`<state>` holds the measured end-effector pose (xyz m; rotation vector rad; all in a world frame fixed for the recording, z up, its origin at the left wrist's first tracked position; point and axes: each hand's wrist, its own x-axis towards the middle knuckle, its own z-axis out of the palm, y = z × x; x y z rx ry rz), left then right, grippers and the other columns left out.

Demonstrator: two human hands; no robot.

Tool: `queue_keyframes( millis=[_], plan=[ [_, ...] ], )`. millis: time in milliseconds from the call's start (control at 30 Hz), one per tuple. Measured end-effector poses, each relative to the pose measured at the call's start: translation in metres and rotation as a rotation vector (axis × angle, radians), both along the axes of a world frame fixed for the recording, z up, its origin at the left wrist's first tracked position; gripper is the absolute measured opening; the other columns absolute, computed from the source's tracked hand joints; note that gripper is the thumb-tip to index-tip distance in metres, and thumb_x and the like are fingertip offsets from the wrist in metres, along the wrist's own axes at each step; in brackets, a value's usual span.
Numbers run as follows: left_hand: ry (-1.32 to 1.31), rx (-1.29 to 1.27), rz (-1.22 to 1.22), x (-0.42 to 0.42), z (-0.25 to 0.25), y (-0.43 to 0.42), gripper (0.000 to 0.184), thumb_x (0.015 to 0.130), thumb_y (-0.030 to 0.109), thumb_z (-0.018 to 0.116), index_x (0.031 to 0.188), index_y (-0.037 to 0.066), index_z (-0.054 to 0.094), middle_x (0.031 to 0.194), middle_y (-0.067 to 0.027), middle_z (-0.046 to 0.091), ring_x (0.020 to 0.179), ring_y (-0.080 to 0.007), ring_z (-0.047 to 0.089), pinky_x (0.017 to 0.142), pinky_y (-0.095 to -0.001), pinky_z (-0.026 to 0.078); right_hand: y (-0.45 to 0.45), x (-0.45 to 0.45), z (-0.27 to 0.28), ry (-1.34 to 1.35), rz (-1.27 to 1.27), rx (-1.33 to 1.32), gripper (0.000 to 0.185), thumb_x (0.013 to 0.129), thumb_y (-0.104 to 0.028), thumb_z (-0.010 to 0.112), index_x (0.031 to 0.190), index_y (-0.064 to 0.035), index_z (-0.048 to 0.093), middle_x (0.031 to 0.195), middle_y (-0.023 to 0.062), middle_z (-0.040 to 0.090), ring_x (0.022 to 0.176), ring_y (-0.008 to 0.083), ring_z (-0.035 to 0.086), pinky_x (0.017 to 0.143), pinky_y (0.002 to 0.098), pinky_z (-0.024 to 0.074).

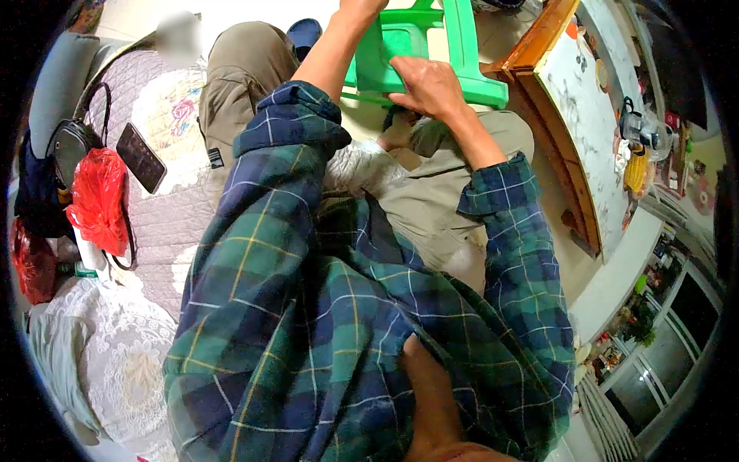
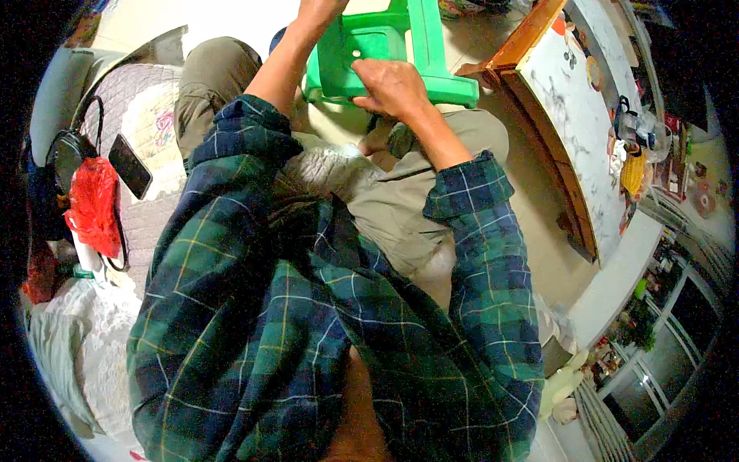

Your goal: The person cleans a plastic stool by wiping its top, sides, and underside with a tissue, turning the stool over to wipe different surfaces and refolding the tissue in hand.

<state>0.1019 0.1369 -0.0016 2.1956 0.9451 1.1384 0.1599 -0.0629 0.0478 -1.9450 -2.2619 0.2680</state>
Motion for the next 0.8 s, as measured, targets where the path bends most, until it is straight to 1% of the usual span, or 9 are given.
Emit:
queue_keyframes(
  millis=[67, 233, 300, 467, 500, 567, 667, 767, 800],
  plan=[
    [-0.105, -0.054, -0.194, 0.009, -0.001, 0.007, 0.011, 0.073, 0.003, 0.054, 0.07, -0.001, 0.063, 0.072, -0.0234, 0.061, 0.069, -0.0384, 0.061, 0.065, -0.0439, 0.049, 0.001, 0.001, -0.002, -0.006, -0.003, 0.009, 0.042, 0.067, -0.031, 0.075, 0.092, -0.0077, 0.05, 0.08, 0.0089, 0.06, 0.077, 0.0303, 0.061, 0.061, 0.0416, 0.0491],
    [-0.031, -0.036, -0.314, 0.029, -0.001, 0.004, 0.01, 0.071, 0.002, 0.055, 0.073, 0.0, 0.065, 0.073, -0.0231, 0.062, 0.072, -0.0388, 0.061, 0.066, -0.0436, 0.049, -0.001, 0.004, -0.01, -0.012, -0.008, 0.006, 0.044, 0.067, -0.033, 0.074, 0.099, -0.0074, 0.056, 0.08, 0.0097, 0.061, 0.076, 0.0299, 0.061, 0.061, 0.0397, 0.0488],
    [-0.034, 0.054, -0.358, 0.038, -0.004, 0.002, 0.01, 0.071, 0.002, 0.055, 0.073, 0.0, 0.065, 0.073, -0.0219, 0.061, 0.073, -0.039, 0.06, 0.067, -0.0442, 0.048, -0.001, 0.001, -0.01, -0.028, -0.033, -0.008, 0.045, 0.068, -0.034, 0.073, 0.101, -0.0072, 0.058, 0.081, 0.0099, 0.061, 0.076, 0.0298, 0.062, 0.062, 0.0394, 0.0492],
    [-0.121, 0.049, -0.43, 0.059, 0.007, -0.014, 0.011, 0.071, 0.003, 0.054, 0.075, 0.001, 0.064, 0.075, -0.0211, 0.06, 0.077, -0.0387, 0.058, 0.069, -0.0443, 0.046, 0.001, 0.0, -0.009, -0.191, -0.065, -0.118, 0.053, 0.069, -0.043, 0.07, 0.108, -0.008, 0.059, 0.082, 0.0118, 0.064, 0.073, 0.0304, 0.062, 0.064, 0.0402, 0.0496],
    [-0.137, 0.022, -0.448, 0.063, 0.008, -0.019, 0.011, 0.071, 0.004, 0.054, 0.076, 0.002, 0.063, 0.075, -0.0207, 0.06, 0.077, -0.0386, 0.058, 0.07, -0.0444, 0.046, 0.001, 0.001, -0.01, -0.192, -0.071, -0.122, 0.053, 0.069, -0.043, 0.07, 0.108, -0.008, 0.059, 0.082, 0.0118, 0.064, 0.073, 0.0304, 0.062, 0.064, 0.0402, 0.0496],
    [-0.141, 0.029, -0.46, 0.066, 0.01, -0.032, 0.011, 0.072, 0.004, 0.053, 0.076, 0.001, 0.063, 0.075, -0.0208, 0.06, 0.078, -0.0387, 0.058, 0.07, -0.0448, 0.046, -0.001, 0.002, -0.016, -0.097, -0.068, 0.013, 0.044, 0.069, -0.044, 0.071, 0.096, -0.0113, 0.06, 0.078, 0.011, 0.064, 0.07, 0.0297, 0.063, 0.061, 0.0414, 0.0499],
    [-0.129, 0.097, -0.413, 0.063, 0.015, -0.052, 0.011, 0.074, 0.005, 0.052, 0.073, 0.0, 0.061, 0.074, -0.0214, 0.059, 0.074, -0.0392, 0.057, 0.068, -0.0457, 0.046, -0.004, 0.007, -0.023, 0.008, -0.029, 0.161, 0.045, 0.069, -0.047, 0.07, 0.095, -0.0113, 0.061, 0.076, 0.0102, 0.065, 0.068, 0.0304, 0.063, 0.061, 0.0417, 0.0495],
    [0.083, 0.157, -0.49, 0.05, 0.023, -0.073, 0.011, 0.074, 0.002, 0.052, 0.068, -0.002, 0.059, 0.07, -0.0227, 0.057, 0.067, -0.0388, 0.057, 0.061, -0.0438, 0.047, -0.005, 0.01, -0.029, 0.032, -0.027, 0.098, 0.045, 0.069, -0.048, 0.07, 0.095, -0.0111, 0.062, 0.078, 0.0089, 0.066, 0.067, 0.0312, 0.062, 0.061, 0.0414, 0.0494],
    [0.02, 0.193, -0.598, 0.042, 0.024, -0.077, 0.01, 0.073, 0.001, 0.052, 0.069, -0.003, 0.06, 0.067, -0.022, 0.057, 0.066, -0.0389, 0.058, 0.058, -0.045, 0.047, -0.005, 0.011, -0.031, 0.032, -0.029, 0.1, 0.045, 0.069, -0.048, 0.07, 0.095, -0.0111, 0.062, 0.078, 0.0089, 0.066, 0.067, 0.0312, 0.062, 0.061, 0.0414, 0.0494]
  ],
)
